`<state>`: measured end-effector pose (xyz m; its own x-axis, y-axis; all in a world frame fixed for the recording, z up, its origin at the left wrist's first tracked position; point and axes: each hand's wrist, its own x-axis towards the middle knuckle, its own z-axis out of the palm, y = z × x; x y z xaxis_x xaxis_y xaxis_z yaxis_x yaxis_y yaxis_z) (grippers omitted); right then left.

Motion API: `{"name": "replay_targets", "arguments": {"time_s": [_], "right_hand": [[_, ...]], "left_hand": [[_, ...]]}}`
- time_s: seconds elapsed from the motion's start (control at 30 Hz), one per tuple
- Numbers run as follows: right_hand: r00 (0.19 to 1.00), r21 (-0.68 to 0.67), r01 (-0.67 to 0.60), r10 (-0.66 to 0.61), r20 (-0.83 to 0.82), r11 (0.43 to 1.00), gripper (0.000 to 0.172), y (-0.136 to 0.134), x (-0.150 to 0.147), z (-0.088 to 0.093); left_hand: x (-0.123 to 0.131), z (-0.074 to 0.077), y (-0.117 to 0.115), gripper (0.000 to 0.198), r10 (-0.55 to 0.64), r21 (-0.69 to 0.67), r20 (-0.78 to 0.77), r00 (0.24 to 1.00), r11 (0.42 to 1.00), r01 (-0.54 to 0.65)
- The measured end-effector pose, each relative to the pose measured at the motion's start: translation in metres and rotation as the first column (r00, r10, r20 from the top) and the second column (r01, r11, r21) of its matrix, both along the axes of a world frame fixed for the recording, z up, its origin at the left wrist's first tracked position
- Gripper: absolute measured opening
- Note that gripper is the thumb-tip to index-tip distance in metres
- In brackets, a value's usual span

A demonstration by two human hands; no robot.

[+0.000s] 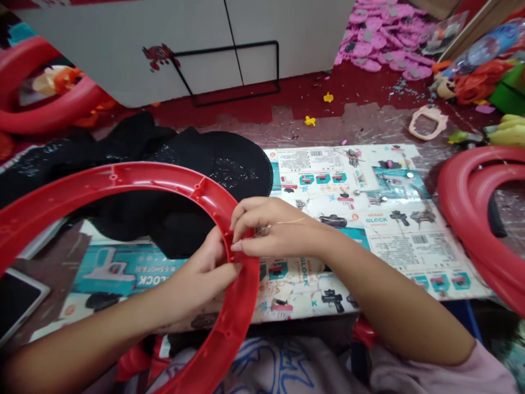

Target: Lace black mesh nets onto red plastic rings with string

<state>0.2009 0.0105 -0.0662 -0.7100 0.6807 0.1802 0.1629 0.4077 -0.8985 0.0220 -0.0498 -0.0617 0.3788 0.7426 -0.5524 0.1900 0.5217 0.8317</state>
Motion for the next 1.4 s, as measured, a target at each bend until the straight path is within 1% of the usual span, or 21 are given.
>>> {"name": "replay_targets", "arguments": {"time_s": [0.07,0.17,0.3,0.4,0.5,0.6,0.73,0.9,1.0,1.07,1.13,1.27,1.4], "right_hand": [[0.999,0.040,0.042,-0.041,-0.023,0.998,0.008,-0.002,-0.001,0.001],[0.995,0.080,0.093,-0.090,-0.047,0.992,0.007,-0.002,0.000,0.002],[0.998,0.078,0.030,-0.026,-0.049,0.997,0.004,0.000,0.005,0.006],[0.999,0.093,-0.007,0.012,-0.048,0.996,0.001,0.003,0.008,0.007],[0.999,0.107,0.007,-0.003,-0.045,0.994,0.001,0.004,0.009,0.008],[0.999,0.115,0.038,-0.035,-0.033,0.993,0.003,0.004,0.008,0.008],[1.000,0.162,-0.003,-0.001,0.024,0.987,0.006,0.005,0.007,0.007],[0.997,0.269,-0.062,0.047,0.064,0.961,0.008,0.007,0.008,0.003],[0.993,0.267,-0.114,0.101,0.062,0.957,0.010,0.007,0.010,0.001],[0.991,0.249,-0.135,0.128,0.045,0.959,0.011,0.007,0.011,0.002],[0.989,0.220,-0.148,0.146,0.026,0.964,0.009,0.006,0.011,0.003],[0.991,0.178,-0.136,0.135,0.020,0.975,0.007,0.006,0.010,0.004],[0.994,0.174,-0.110,0.108,0.022,0.979,0.011,0.009,0.009,0.001]], "left_hand": [[-0.002,0.001,0.000,0.049,-0.007,-0.006,-0.013,1.000,1.000,0.007],[-0.003,0.004,0.000,0.054,-0.057,-0.054,0.021,0.998,0.997,0.058],[-0.004,0.008,0.000,0.053,-0.142,-0.030,0.017,0.990,0.989,0.143],[-0.005,0.008,0.001,0.054,-0.180,-0.016,0.015,0.984,0.984,0.180],[-0.007,0.006,0.000,0.054,-0.223,0.002,0.001,0.975,0.975,0.223],[-0.008,0.004,-0.001,0.053,-0.275,0.048,-0.038,0.961,0.960,0.277],[-0.008,0.003,-0.003,0.053,-0.347,0.119,-0.055,0.936,0.929,0.352],[-0.008,0.007,-0.002,0.058,-0.423,0.094,-0.053,0.905,0.900,0.426],[-0.009,0.009,-0.001,0.067,-0.484,0.084,-0.075,0.872,0.868,0.489],[-0.009,0.009,-0.001,0.072,-0.497,0.081,-0.069,0.865,0.861,0.501],[-0.009,0.008,-0.001,0.072,-0.490,0.078,-0.050,0.870,0.867,0.492],[-0.008,0.006,-0.002,0.070,-0.475,0.064,-0.034,0.879,0.877,0.476],[-0.009,0.007,-0.001,0.060,-0.484,0.054,-0.079,0.872,0.871,0.488]]}}
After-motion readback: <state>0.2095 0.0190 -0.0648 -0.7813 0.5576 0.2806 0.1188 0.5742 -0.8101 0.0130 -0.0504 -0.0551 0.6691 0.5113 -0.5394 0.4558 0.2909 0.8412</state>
